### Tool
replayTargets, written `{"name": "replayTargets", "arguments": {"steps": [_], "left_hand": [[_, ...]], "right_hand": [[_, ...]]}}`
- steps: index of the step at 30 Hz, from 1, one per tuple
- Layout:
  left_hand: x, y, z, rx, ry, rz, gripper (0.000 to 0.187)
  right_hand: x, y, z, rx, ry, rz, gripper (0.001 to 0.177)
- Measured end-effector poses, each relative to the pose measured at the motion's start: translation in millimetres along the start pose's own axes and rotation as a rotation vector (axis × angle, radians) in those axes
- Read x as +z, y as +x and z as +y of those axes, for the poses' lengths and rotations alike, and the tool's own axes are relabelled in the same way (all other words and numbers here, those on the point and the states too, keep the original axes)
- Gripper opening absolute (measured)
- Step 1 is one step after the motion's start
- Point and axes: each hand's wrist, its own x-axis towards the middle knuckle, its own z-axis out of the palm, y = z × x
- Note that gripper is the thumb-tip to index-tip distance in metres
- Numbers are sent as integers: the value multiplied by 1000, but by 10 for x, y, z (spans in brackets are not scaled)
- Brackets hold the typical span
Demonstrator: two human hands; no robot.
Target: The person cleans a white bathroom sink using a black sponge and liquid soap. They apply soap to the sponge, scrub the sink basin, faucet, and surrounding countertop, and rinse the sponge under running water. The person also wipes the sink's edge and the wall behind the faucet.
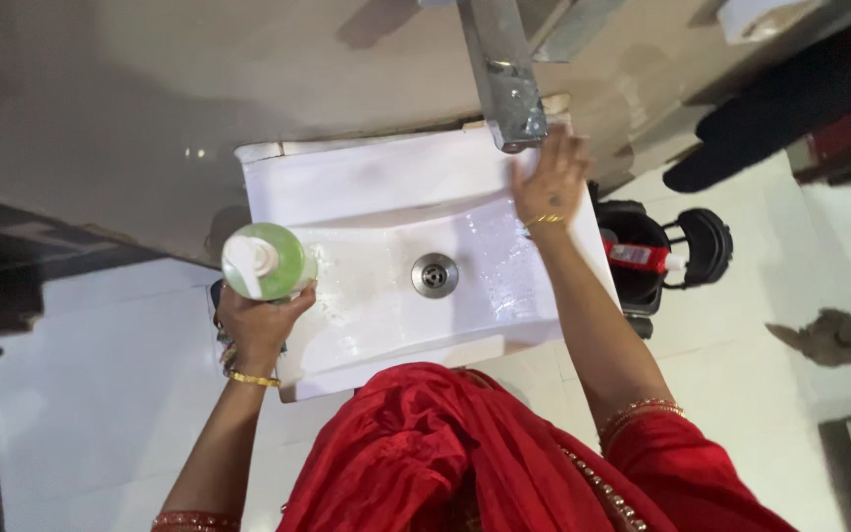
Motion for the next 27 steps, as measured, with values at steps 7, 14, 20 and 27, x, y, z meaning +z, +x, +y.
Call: {"name": "replayTargets", "arguments": {"steps": [7, 14, 20, 27], "left_hand": [[103, -159, -258, -102, -51, 133, 61], [-88, -343, -386, -207, -323, 233, 62], [-458, -309, -853, -259, -645, -63, 54], [-730, -196, -1889, -271, -785, -333, 50]], "right_hand": [[244, -252, -1468, -209, 407, -104, 77], [152, -124, -1076, -479, 332, -217, 58], [-136, -393, -2343, -360, 416, -151, 66], [-785, -607, -3260, -988, 366, -208, 44]]}}
